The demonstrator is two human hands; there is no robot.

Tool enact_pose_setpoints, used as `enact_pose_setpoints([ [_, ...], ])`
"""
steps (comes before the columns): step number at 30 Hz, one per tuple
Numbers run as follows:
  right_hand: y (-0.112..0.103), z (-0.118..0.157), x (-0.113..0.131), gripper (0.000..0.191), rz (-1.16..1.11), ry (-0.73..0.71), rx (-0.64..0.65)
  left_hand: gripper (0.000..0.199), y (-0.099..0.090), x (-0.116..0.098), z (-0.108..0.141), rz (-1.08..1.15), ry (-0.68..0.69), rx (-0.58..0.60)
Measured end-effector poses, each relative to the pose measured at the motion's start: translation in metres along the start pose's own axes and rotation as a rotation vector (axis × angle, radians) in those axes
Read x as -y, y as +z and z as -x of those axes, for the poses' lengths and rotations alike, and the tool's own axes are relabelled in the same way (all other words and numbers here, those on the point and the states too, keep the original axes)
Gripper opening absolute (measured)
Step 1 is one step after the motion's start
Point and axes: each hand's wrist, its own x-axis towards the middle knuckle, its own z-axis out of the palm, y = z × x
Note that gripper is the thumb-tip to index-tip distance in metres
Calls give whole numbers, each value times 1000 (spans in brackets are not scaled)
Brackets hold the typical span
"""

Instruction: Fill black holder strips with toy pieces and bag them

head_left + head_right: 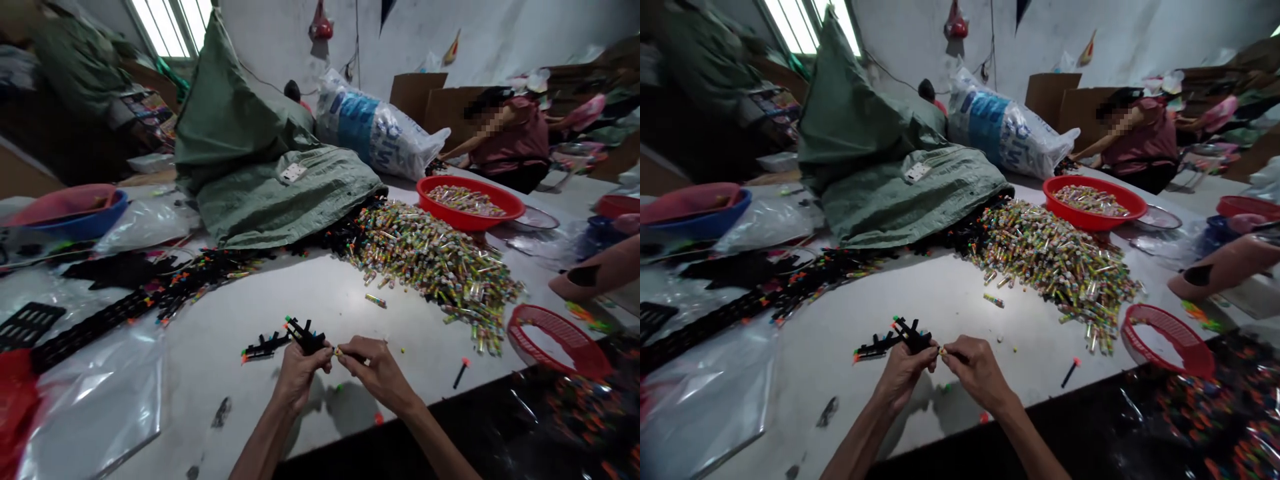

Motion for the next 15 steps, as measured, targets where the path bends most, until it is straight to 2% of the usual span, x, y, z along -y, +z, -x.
enact_pose_setpoints([
  [2,10,-7,1,23,13,-13,15,31,-3,1,-2,82,-10,-68],
  [4,17,-15,1,24,-6,7,95,34,-7,0,-3,96,-3,-104],
  [6,14,-24,-6,25,37,-3,187,40,-20,-7,-4,-12,4,-109],
  [7,9,-29,-13,25,104,-20,193,45,-30,-14,-5,-104,19,-144],
  [8,1,-34,-23,26,203,-34,150,53,-42,-23,-7,-216,63,-235],
  [10,-20,-46,-48,32,467,-32,-71,68,-68,-47,-17,-488,256,-572],
  [11,-31,-52,-62,34,605,-18,-198,70,-79,-60,-26,-669,385,-756],
  [12,-42,-58,-75,33,730,-9,-287,66,-88,-71,-39,-866,490,-873],
  [13,-50,-62,-87,29,834,-12,-333,55,-92,-82,-56,-1064,542,-891],
  [14,-56,-65,-97,25,915,-25,-344,42,-93,-90,-76,-1275,519,-798],
  [15,-59,-68,-104,22,975,-38,-338,33,-89,-96,-99,-1380,487,-678],
])
